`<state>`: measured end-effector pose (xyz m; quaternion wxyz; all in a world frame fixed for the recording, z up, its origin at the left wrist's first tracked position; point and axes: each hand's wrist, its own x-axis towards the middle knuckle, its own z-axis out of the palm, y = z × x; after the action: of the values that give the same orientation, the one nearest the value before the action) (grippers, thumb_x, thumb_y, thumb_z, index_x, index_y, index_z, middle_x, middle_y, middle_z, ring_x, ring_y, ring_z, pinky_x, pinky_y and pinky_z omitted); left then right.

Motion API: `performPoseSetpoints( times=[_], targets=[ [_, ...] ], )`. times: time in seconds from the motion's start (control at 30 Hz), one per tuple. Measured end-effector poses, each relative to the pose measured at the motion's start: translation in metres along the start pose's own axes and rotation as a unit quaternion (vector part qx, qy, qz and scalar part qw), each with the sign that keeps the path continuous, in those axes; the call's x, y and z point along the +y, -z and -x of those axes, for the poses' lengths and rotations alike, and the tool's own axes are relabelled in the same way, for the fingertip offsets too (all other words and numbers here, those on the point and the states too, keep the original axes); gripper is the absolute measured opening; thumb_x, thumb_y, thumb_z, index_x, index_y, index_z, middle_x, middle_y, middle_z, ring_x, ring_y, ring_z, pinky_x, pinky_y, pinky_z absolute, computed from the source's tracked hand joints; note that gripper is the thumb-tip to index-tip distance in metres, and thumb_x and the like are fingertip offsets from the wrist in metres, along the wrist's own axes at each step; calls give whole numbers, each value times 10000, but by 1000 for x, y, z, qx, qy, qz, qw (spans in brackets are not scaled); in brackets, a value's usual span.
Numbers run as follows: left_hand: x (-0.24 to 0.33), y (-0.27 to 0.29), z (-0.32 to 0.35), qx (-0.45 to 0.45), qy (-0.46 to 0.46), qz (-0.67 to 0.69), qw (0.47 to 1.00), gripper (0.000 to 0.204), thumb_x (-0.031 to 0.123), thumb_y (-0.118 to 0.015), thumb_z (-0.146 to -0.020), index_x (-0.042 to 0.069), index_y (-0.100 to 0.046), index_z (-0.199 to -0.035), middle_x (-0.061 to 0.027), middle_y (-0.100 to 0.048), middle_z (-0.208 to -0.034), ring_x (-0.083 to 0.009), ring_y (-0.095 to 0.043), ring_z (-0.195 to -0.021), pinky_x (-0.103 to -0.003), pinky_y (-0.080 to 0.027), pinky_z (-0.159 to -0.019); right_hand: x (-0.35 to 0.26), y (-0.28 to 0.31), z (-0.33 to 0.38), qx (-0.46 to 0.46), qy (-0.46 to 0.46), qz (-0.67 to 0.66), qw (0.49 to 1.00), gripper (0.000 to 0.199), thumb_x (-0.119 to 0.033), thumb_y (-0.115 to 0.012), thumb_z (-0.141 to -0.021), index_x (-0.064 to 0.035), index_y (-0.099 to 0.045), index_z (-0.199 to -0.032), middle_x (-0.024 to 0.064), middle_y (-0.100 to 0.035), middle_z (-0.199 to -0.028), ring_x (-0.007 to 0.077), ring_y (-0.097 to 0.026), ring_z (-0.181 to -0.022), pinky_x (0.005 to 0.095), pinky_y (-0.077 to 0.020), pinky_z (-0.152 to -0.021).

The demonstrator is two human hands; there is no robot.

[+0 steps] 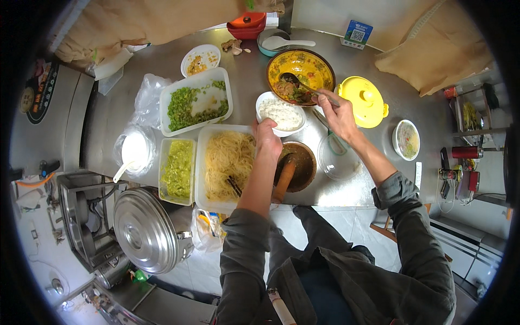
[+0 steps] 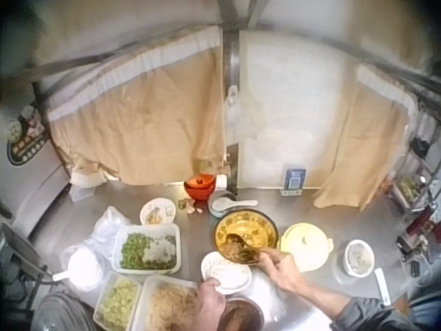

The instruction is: The person scoops rice from a large steamer into disposable bowls, then adds a meat sauce, chopped green onions, and shredded toppings using a ladle and chopsticks. The person repeats the process for a second bowl and places the finished bowls on the counter.

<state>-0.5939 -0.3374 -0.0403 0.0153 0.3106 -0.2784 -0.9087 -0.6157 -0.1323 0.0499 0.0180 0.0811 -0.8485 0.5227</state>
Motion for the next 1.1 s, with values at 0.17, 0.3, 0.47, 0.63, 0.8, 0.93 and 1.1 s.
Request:
performPoseSetpoints(
  times=[0.17,0.3,0.47,0.63,0.8,0.93,1.1],
  targets=[
    [-7,-5,-3,6,14,22,1000,787,-78,-463,-678,87,-389,-1444,-130,-500,-1352,-331,-525,-1240,-524,-455,-1062,-9,11,24,-28,148,111,982,282,-135,-582,-994,62,-652,-1184,230,-713,-1070,365,-696,-982,413,-542,-910],
    [-10,18,-24,-27,65,63,996,776,-81,-458,-674,84,-410,-1431,-125,-513,-1338,-333,-519,-1252,-550,-446,-1068,-20,7,33,0,152,67,986,254,-103,-590,-984,65,-650,-1165,230,-707,-1075,372,-700,-946,416,-566,-838],
    [-13,12,-17,-40,36,31,998,681,-20,-454,-699,-43,-434,-1379,-219,-506,-1379,-399,-475,-1320,-567,-383,-1139,-44,20,58,5,231,134,964,240,-45,-584,-987,57,-649,-1194,187,-733,-1056,268,-721,-904,346,-575,-788],
    [-9,13,-16,-51,43,34,997,697,-27,-447,-696,-34,-437,-1393,-214,-508,-1385,-397,-480,-1319,-563,-384,-1137,-40,28,63,-30,274,147,950,246,-57,-598,-974,39,-657,-1192,194,-715,-1114,311,-711,-944,372,-581,-824],
    [-16,12,-19,-50,39,25,998,705,-25,-440,-697,-36,-435,-1402,-216,-498,-1404,-397,-469,-1332,-563,-372,-1145,6,34,-9,-20,254,213,943,276,-97,-610,-964,20,-652,-1210,210,-677,-1197,366,-667,-1085,423,-546,-940],
    [-16,8,-23,-65,51,25,996,718,-9,-433,-701,-41,-411,-1418,-222,-478,-1427,-402,-440,-1360,-574,-358,-1155,27,42,-28,-52,220,237,945,297,-87,-602,-970,21,-629,-1245,224,-668,-1173,392,-658,-1053,408,-544,-916],
    [-18,18,-29,-55,58,48,996,728,3,-425,-695,-47,-398,-1421,-230,-458,-1447,-414,-416,-1376,-601,-338,-1163,3,33,9,-86,126,225,962,321,-162,-559,-1004,49,-621,-1238,268,-671,-1148,393,-677,-1024,406,-544,-912]
  ],
)
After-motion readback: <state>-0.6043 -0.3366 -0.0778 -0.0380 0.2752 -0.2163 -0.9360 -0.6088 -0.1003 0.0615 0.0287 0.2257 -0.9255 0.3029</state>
